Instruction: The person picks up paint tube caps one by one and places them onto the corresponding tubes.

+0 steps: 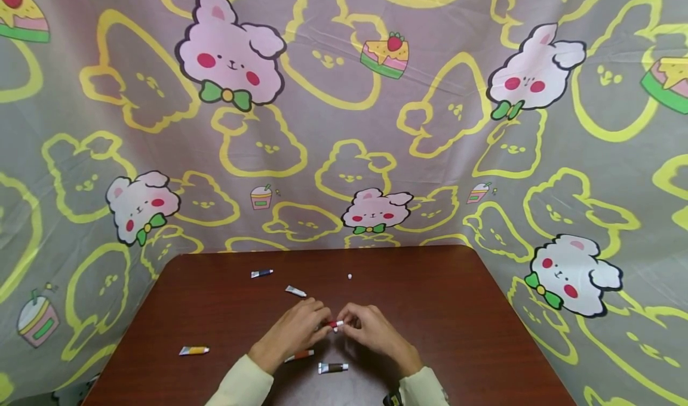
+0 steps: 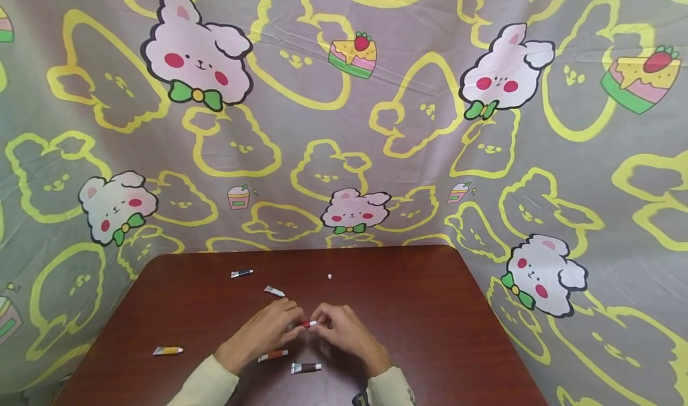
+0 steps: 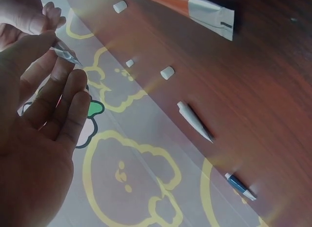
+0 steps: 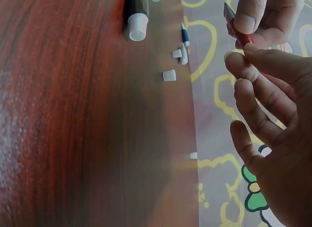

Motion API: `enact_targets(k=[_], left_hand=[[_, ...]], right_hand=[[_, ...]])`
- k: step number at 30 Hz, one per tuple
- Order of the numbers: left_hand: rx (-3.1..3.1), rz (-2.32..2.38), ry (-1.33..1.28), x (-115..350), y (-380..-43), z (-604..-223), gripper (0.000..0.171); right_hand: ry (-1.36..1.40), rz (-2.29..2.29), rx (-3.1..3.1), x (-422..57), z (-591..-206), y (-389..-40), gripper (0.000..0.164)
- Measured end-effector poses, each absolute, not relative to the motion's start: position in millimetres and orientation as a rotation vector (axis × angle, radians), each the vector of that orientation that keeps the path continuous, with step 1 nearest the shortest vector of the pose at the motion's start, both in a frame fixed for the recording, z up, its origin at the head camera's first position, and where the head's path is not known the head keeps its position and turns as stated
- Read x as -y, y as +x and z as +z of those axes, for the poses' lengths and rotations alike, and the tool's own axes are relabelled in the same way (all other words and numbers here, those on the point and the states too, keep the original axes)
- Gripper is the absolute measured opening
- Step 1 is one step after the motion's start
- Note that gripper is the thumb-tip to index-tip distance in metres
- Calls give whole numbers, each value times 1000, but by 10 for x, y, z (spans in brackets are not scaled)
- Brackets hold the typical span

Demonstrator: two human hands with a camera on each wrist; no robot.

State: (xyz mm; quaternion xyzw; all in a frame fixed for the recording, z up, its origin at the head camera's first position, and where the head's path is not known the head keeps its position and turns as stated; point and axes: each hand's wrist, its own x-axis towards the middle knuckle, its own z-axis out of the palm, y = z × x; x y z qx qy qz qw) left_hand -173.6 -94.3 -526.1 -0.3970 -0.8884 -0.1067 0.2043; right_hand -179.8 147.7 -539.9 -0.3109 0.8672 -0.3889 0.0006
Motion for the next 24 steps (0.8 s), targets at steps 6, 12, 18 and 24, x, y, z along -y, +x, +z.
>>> enact_targets(k=[6, 12, 18, 24], left_hand=[[2517, -297, -1101, 944, -1725, -5255, 15], [2507, -304, -1109, 943, -1729, -5259, 15], [2487, -305, -1114, 942, -1731, -5259, 15], [2435, -315, -1127, 934, -1742, -5271, 17]], right_hand=[[-924, -1190, -2707, -1486, -5383, -1798, 10], [-993, -1097, -2788, -1487, -5395, -1814, 25], [-1002, -1081, -2803, -1483, -5422, -1815, 25], [-950, -1182, -2729, -1492, -5433, -1799, 24]])
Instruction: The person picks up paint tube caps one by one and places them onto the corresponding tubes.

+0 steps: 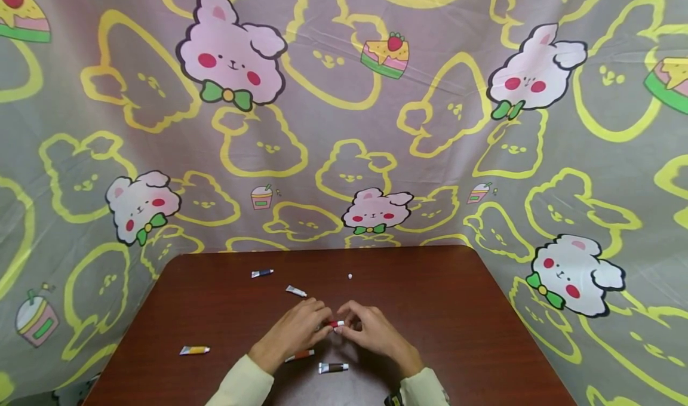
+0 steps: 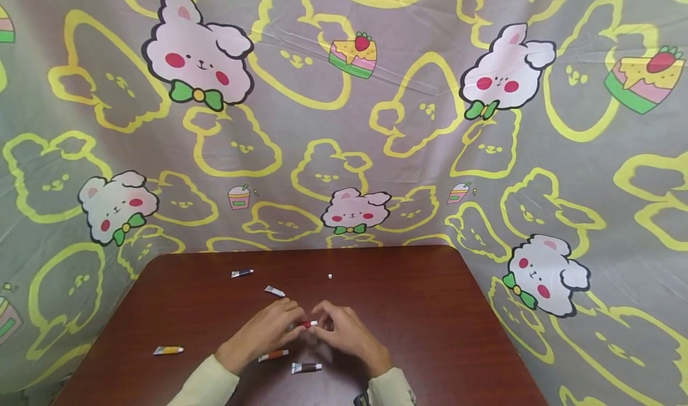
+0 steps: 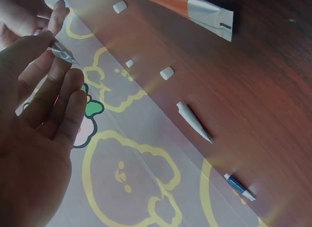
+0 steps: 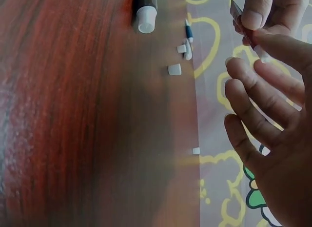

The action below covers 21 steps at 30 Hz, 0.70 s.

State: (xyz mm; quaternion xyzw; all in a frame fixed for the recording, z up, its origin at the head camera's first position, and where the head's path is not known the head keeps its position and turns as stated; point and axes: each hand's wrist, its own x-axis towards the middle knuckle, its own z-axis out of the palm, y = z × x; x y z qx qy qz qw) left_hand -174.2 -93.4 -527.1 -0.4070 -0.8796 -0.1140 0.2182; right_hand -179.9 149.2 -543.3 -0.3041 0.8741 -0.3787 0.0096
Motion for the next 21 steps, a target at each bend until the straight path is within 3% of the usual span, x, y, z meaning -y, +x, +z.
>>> enact_targets(k=[13, 21], left_hand=[[2495, -327, -1118, 929, -1728, -5266, 14], [2494, -334, -1123, 934, -1730, -5261, 15]], right_hand=[[-933, -1195, -2739, -1503, -5412, -1779, 6], [-974, -1170, -2759, -1510, -5418, -1771, 12]])
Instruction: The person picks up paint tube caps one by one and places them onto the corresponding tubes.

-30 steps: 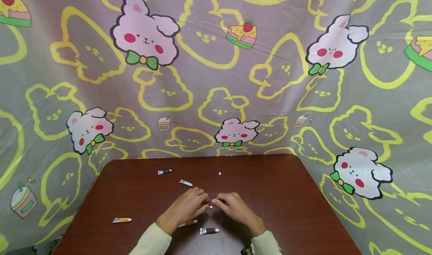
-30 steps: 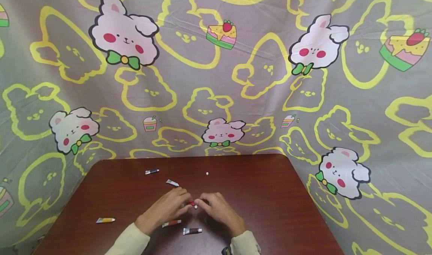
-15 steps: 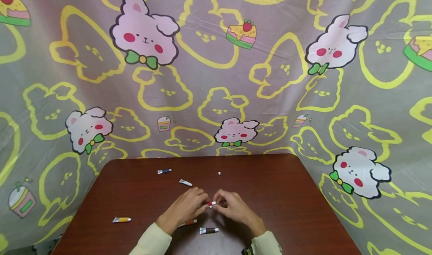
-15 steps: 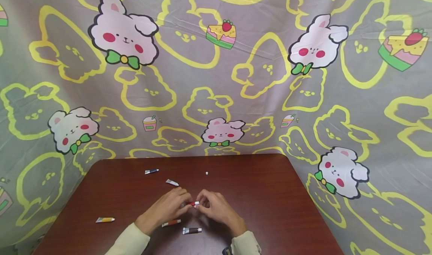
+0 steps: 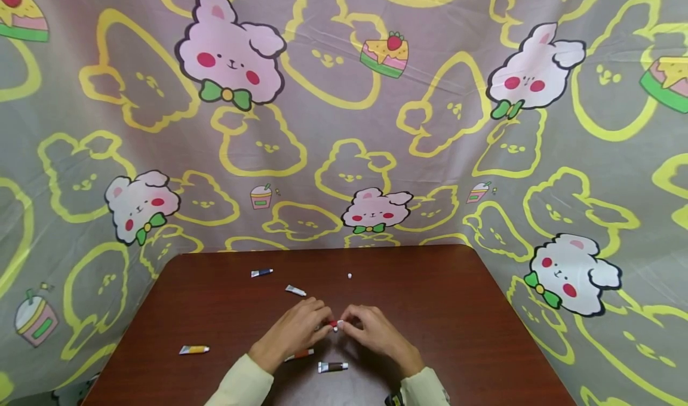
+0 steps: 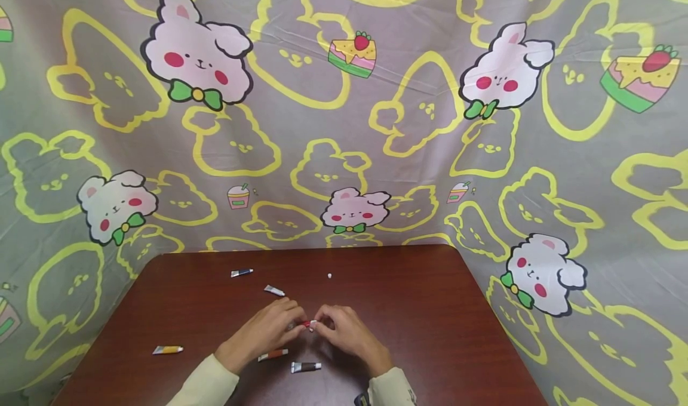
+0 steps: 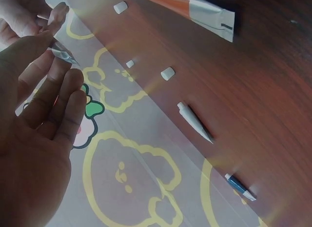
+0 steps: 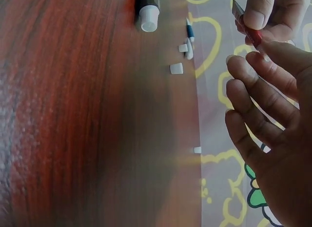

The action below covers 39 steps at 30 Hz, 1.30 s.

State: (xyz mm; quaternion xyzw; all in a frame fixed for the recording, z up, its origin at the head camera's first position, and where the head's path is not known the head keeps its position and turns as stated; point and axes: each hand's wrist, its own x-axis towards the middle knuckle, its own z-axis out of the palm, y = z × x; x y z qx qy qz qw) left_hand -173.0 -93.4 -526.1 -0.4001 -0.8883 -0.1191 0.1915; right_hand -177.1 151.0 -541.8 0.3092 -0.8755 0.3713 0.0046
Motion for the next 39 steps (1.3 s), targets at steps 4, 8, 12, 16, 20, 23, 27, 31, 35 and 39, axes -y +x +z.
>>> enact_targets(k=[4, 8, 12, 16, 20, 23, 27, 31, 35, 39], left_hand=[[2485, -348, -1128, 932, -1728, -5254, 14], [2441, -351, -1142, 932, -1726, -5251, 15], [2395, -335, -1144, 930, -1730, -5254, 17], [2411, -326, -1135, 933, -1737, -5257, 17], [2428, -332, -1135, 935, -1744, -5256, 16], [2438, -335, -1134, 933, -1742, -5249, 16], [2447, -338, -1134, 933, -1739, -5241, 16], [2438, -356, -1142, 934, -1747, -5241, 16], [2429, -368, -1148, 930, -1757, -5242, 17], [2418, -373, -1157, 929, -1765, -5251, 17]], right_hand=[[991, 1094, 2716, -1510, -5429, -1772, 20], [984, 1133, 2722, -1506, -5431, -1771, 15], [955, 1209, 2740, -1505, -5423, -1768, 18], [950, 1216, 2741, -1507, -5415, -1765, 17], [945, 1234, 2739, -1507, -5410, -1760, 13], [948, 1237, 2731, -1507, -5410, -1762, 9], [973, 1206, 2714, -1514, -5419, -1772, 4], [1024, 1156, 2674, -1523, -5430, -1778, 7], [1075, 1093, 2621, -1523, -5433, -1781, 9], [1114, 1034, 2580, -1518, -5441, -1794, 13]])
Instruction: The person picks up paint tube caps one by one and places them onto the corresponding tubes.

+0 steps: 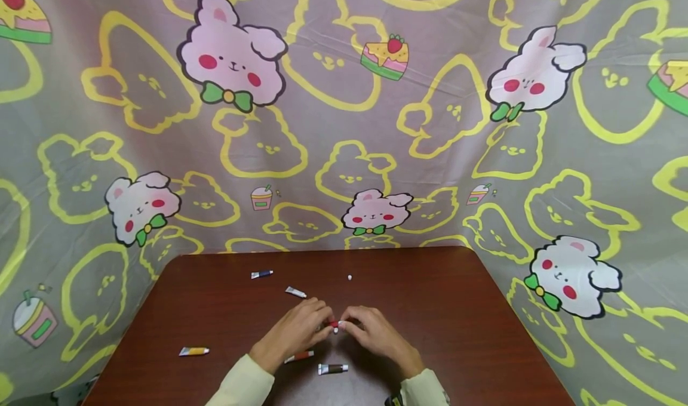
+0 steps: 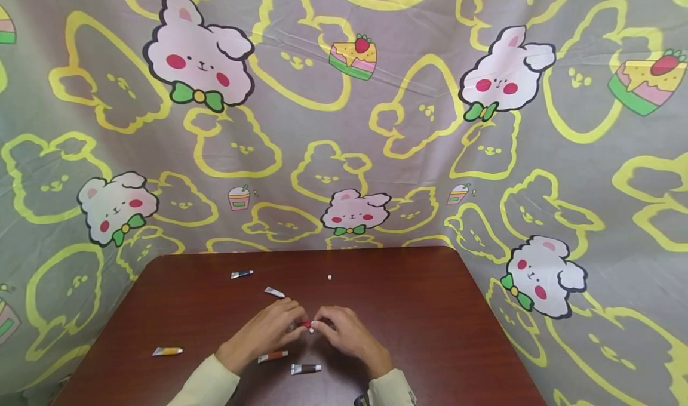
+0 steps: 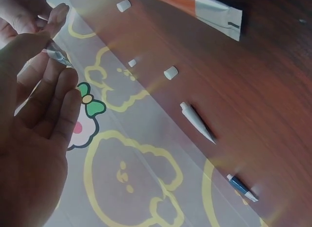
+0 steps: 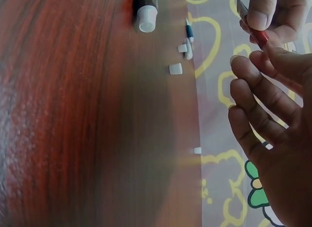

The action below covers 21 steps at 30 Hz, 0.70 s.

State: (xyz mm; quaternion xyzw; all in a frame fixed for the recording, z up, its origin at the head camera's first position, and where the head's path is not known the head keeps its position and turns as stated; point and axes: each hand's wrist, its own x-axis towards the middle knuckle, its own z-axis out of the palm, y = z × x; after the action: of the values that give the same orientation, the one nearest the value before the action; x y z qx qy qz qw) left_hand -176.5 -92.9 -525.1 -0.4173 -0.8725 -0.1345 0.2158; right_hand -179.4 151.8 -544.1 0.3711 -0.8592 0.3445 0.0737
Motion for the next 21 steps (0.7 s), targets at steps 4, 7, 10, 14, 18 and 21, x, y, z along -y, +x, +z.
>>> enact_targets(k=[4, 7, 10, 14, 18, 21], left_hand=[[2399, -369, -1156, 944, -1763, -5265, 18], [2367, -365, -1151, 957, -1763, -5279, 19], [2345, -364, -1148, 974, -1760, -5297, 20], [2346, -373, -1147, 999, -1758, -5319, 20], [2358, -393, -1142, 1025, -1761, -5335, 20], [2392, -395, -1132, 1047, -1757, -5348, 18]], right_hand=[[1125, 1024, 2569, -1505, -5459, -1805, 14], [1087, 1074, 2605, -1491, -5469, -1806, 11], [1029, 1129, 2658, -1476, -5475, -1801, 11], [987, 1111, 2699, -1459, -5484, -1798, 15], [984, 1043, 2706, -1448, -5501, -1804, 16], [986, 1001, 2701, -1441, -5514, -1812, 16]])
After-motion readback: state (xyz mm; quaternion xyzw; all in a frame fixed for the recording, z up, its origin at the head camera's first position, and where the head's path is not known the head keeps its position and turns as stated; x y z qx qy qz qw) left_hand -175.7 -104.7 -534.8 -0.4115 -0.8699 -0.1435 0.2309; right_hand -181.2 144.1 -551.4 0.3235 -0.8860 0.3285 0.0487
